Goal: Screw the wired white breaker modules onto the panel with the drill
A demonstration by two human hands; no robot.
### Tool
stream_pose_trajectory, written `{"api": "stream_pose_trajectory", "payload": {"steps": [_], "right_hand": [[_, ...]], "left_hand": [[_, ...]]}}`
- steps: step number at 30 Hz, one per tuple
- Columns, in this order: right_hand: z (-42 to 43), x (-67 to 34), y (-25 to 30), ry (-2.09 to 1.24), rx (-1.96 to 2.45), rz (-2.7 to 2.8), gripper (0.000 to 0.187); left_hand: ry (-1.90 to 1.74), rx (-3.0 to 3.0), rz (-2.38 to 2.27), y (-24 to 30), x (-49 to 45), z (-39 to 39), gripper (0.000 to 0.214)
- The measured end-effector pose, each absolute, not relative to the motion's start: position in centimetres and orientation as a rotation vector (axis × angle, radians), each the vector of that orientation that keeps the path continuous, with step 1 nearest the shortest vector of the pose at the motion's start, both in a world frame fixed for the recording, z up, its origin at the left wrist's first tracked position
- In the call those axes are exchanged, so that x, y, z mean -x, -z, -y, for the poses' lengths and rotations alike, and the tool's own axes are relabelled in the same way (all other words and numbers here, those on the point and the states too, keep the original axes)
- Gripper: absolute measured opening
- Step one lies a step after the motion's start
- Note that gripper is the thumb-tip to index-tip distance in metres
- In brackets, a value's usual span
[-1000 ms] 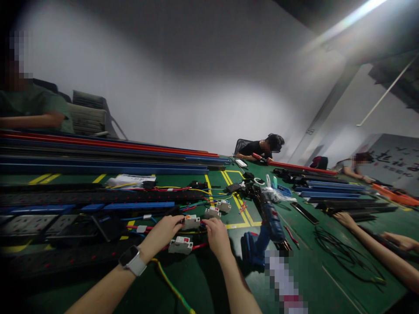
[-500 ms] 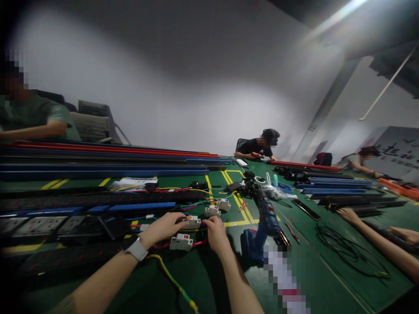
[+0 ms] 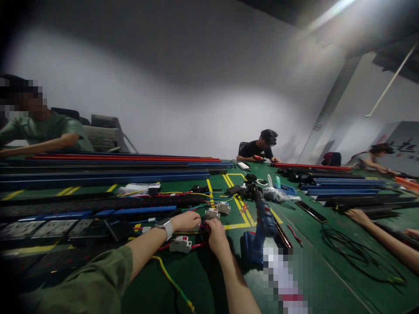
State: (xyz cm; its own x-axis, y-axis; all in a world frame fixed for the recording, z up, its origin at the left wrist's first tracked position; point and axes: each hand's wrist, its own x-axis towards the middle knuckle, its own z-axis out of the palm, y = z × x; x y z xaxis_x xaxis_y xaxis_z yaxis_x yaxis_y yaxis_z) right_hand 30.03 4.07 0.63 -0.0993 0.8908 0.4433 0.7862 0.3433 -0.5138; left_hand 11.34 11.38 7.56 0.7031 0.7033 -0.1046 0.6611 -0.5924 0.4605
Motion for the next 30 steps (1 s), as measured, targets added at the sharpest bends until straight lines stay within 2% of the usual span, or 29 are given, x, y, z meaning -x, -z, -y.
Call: {"api": "stream_pose_trajectory", "payload": {"steps": [5,18,27,30], "right_hand": [[-4.0,-30.4,-1.1,-0.219,1.498,1.817,0.037],[-4.5,-30.3,0.3,-0.401,1.399,1.685,0.043],[-4.6,-30.9,0.4,-0.33,1.338,1.58,0.051],[-4.3,-30.6,0.6,-0.323,1.334,1.566,0.055]], "left_hand": [[-0.135,-2.458,-0.857,-7.5,-11.4,-12.2,0.036],[-0.005,-2.648,-0.95,-7.9,-11.7,-10.9,0.033],[0.014,-2.621,-0.813,-8.2,-11.1,-11.2,0.049],[0.044,-2.624,-0.79,-8.3,-11.1,-11.2,0.048]]}}
